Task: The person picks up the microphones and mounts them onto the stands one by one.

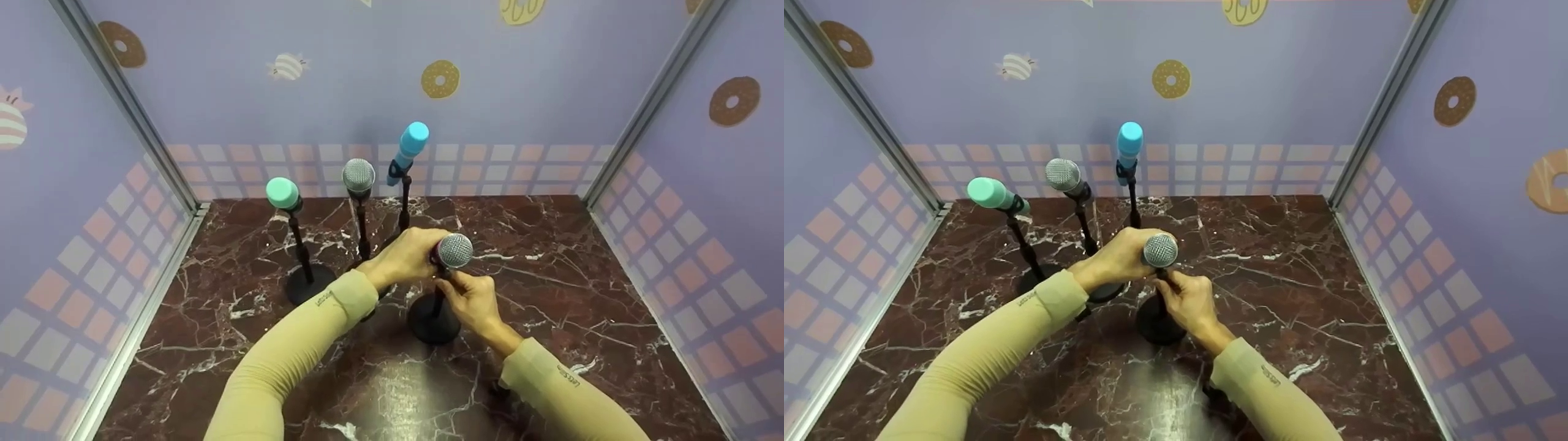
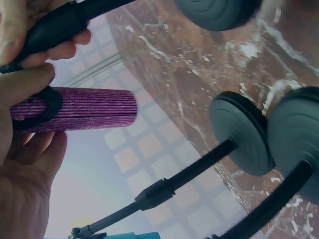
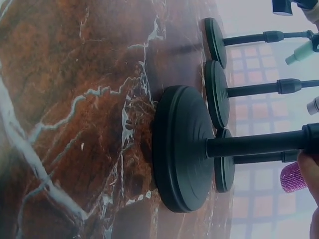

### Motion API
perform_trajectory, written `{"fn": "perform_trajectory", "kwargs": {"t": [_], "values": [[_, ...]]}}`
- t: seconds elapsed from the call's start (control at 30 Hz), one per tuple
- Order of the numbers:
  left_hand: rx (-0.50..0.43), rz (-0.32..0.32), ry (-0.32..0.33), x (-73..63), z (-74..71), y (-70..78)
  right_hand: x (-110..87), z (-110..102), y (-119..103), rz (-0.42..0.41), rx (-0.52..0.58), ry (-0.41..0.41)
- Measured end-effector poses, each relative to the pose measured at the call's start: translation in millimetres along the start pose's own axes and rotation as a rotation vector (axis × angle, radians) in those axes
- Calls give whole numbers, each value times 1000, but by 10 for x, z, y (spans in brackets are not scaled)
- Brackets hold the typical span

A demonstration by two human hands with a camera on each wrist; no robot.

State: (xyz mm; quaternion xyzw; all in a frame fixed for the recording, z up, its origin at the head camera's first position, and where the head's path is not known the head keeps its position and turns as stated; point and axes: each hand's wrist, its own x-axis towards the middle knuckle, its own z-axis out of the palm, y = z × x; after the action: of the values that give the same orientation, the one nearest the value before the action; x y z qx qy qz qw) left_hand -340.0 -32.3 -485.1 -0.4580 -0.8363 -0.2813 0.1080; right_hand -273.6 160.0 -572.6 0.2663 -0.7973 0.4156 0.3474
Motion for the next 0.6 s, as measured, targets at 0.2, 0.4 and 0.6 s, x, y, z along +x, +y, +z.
{"fn": "perform_trajectory", "kwargs": {"t": [0.2,0.4,0.6], "values": [[0,-18,-49,40,-88,-17,18,1,-2,-16,11,-12],[4,-12,-101,125,-129,-9,17,-18,16,-44,26,-11],[-12,-44,-103,133,-85,-10,34,-40,11,4,41,-10]]}}
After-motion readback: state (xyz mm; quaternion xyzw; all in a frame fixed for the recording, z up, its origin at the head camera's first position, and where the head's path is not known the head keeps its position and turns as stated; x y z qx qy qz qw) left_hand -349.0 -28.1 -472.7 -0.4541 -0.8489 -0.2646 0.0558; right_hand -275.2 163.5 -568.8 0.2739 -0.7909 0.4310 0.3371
